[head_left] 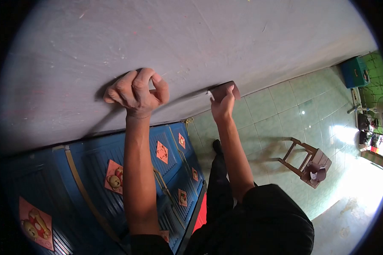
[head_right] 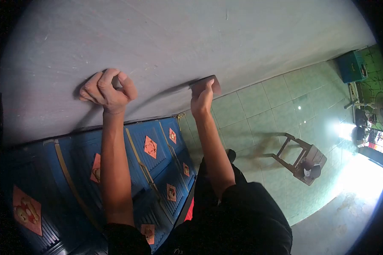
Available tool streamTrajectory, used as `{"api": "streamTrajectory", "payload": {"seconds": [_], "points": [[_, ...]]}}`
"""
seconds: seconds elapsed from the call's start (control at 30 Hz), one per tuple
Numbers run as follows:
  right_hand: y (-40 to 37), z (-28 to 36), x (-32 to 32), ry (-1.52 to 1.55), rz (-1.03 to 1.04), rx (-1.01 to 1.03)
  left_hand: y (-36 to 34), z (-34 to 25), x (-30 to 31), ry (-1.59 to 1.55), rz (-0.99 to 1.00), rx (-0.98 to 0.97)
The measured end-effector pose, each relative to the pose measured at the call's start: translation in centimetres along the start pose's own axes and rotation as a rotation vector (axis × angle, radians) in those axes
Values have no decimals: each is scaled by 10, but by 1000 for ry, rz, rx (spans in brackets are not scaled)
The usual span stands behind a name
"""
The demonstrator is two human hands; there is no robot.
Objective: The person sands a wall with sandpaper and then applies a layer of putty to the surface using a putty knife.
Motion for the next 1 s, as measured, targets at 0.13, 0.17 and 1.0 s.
{"api": "streamTrajectory", "payload": {"seconds": [0.13,0.17,1.0], "points": [[59,-29,45,-38,-92,-54,1,2,3,12,1,4],[45,-17,31,-25,-91,-43,3,1,2,6,-13,2],[19,-11,1,-18,-106,42,5,0,1,28,-1,-16]]}}
Point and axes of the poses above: each hand's wrist, its own y-axis towards the middle knuckle, its own x-axis out of the back of the hand, z = x × y, the point moved 8 cm from there along y, towards the middle knuckle, and after that the axes turned 9 degrees about x, right-handed, at the moved point
